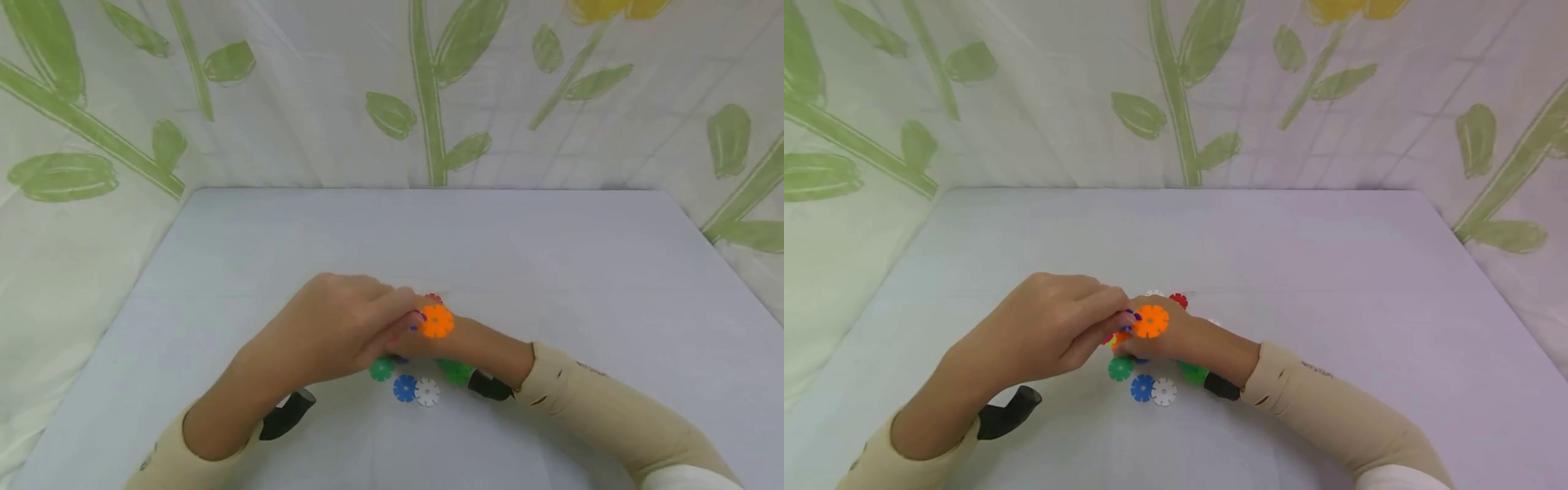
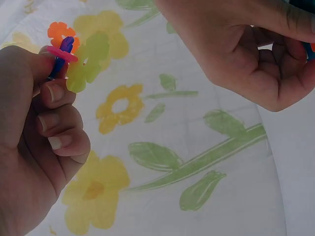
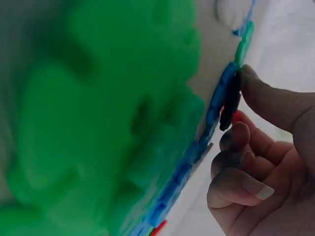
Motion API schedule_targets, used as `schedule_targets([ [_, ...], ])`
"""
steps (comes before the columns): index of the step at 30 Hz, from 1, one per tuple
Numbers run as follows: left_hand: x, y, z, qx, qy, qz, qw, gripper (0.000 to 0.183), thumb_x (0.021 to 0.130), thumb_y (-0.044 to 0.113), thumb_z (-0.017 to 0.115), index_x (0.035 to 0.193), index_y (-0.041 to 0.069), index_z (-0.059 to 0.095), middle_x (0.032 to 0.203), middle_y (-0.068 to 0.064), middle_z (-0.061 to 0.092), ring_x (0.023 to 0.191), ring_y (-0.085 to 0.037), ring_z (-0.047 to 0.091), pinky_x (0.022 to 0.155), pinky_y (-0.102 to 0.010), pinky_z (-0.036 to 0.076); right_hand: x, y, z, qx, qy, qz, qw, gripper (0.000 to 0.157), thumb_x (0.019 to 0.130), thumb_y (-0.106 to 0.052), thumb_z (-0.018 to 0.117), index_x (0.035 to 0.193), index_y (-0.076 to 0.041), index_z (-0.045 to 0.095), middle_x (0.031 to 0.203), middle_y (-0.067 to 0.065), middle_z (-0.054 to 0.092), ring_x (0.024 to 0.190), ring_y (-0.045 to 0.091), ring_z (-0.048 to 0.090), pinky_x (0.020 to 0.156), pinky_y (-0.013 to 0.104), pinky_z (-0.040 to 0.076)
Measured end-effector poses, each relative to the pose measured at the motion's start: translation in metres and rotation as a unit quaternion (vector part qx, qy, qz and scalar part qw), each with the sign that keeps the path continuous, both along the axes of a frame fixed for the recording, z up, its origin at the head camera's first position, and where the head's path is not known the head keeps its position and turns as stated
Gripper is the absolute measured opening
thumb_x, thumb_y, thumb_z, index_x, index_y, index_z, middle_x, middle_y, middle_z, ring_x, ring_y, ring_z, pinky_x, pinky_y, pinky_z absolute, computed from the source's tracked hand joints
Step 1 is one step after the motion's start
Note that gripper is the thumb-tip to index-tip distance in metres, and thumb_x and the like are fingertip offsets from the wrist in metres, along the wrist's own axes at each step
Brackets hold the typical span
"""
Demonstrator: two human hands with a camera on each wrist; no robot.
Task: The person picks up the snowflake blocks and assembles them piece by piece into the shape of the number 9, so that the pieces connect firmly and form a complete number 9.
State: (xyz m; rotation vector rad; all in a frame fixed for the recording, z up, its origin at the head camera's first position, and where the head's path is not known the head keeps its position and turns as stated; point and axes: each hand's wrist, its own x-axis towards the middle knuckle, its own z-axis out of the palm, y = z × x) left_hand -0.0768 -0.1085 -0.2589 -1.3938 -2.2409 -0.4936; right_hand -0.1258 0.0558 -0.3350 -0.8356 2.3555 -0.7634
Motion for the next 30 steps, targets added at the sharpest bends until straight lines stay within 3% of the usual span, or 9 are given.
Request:
schedule_targets([
  [1,0.0,0.0,0.0,0.0,0.003,0.001,1.0,0.01,0.099,0.02,0.064,0.097,0.011,0.061,0.061,0.007,0.044,0.05,-0.009,0.036,0.045,-0.019,0.031,-0.004,-0.001,-0.011,0.006,-0.006,0.005,1.0,0.021,0.099,-0.022,0.061,0.083,-0.011,0.053,0.067,-0.002,0.045,0.061,0.011,0.047,0.057,0.022,0.036],
  [3,-0.001,0.0,0.0,-0.001,0.005,0.002,1.0,0.013,0.097,0.018,0.066,0.091,0.011,0.056,0.06,0.007,0.04,0.05,-0.009,0.032,0.045,-0.019,0.027,-0.004,-0.002,-0.013,0.024,-0.008,0.005,1.0,0.019,0.099,-0.024,0.061,0.088,-0.01,0.054,0.07,-0.001,0.048,0.065,0.012,0.051,0.06,0.023,0.039],
  [10,0.0,0.0,0.002,0.0,-0.019,0.001,0.9998,0.013,0.094,0.015,0.069,0.091,0.012,0.057,0.061,0.007,0.042,0.05,-0.008,0.034,0.045,-0.018,0.029,-0.002,0.0,-0.014,-0.004,-0.011,-0.017,1.0,0.02,0.097,-0.026,0.065,0.089,-0.01,0.054,0.071,-0.001,0.049,0.069,0.013,0.053,0.061,0.024,0.04],
  [16,-0.001,-0.002,0.003,0.003,-0.035,-0.001,0.9994,0.027,0.096,0.017,0.065,0.077,0.014,0.047,0.058,0.007,0.03,0.048,-0.007,0.025,0.044,-0.021,0.021,0.007,-0.002,-0.007,0.083,-0.003,-0.005,0.997,0.019,0.097,-0.027,0.065,0.101,-0.012,0.054,0.084,-0.002,0.056,0.082,0.012,0.056,0.073,0.023,0.048],
  [18,-0.001,-0.002,0.003,0.006,-0.038,-0.004,0.9992,0.028,0.097,0.017,0.063,0.075,0.015,0.045,0.057,0.008,0.029,0.048,-0.005,0.024,0.044,-0.021,0.021,0.011,-0.001,-0.002,0.086,-0.001,-0.008,0.996,0.018,0.097,-0.028,0.064,0.102,-0.014,0.054,0.084,-0.004,0.057,0.081,0.011,0.057,0.073,0.021,0.049],
  [20,-0.001,-0.003,0.004,0.011,-0.04,-0.005,0.9991,0.029,0.099,0.018,0.061,0.075,0.015,0.045,0.057,0.009,0.03,0.048,-0.005,0.025,0.043,-0.02,0.022,0.015,0.003,0.005,0.055,-0.002,-0.019,0.998,0.015,0.098,-0.025,0.063,0.096,-0.013,0.055,0.077,-0.004,0.055,0.073,0.011,0.056,0.066,0.021,0.049],
  [24,0.0,-0.005,0.006,0.026,-0.033,-0.006,0.9991,0.031,0.104,0.022,0.053,0.074,0.015,0.045,0.057,0.01,0.032,0.047,-0.004,0.026,0.042,-0.02,0.025,0.02,0.018,0.021,-0.072,0.043,0.005,0.996,0.013,0.1,-0.015,0.061,0.088,-0.014,0.055,0.069,-0.005,0.053,0.062,0.009,0.051,0.059,0.022,0.046],
  [27,-0.001,-0.007,0.008,0.036,-0.028,-0.002,0.9989,0.031,0.105,0.022,0.049,0.076,0.015,0.046,0.057,0.009,0.031,0.047,-0.004,0.025,0.042,-0.021,0.024,0.021,0.032,0.033,-0.171,0.104,0.046,0.979,0.011,0.098,-0.004,0.061,0.093,-0.013,0.06,0.076,-0.007,0.057,0.066,0.007,0.052,0.064,0.022,0.05],
  [30,-0.002,-0.011,0.01,0.034,-0.033,0.013,0.9988,0.025,0.102,0.018,0.055,0.078,0.014,0.048,0.057,0.008,0.032,0.047,-0.005,0.025,0.042,-0.021,0.023,0.021,0.045,0.044,-0.236,0.133,0.06,0.961,0.018,0.096,0.004,0.056,0.101,-0.013,0.061,0.081,-0.008,0.061,0.066,0.007,0.054,0.063,0.025,0.053],
])
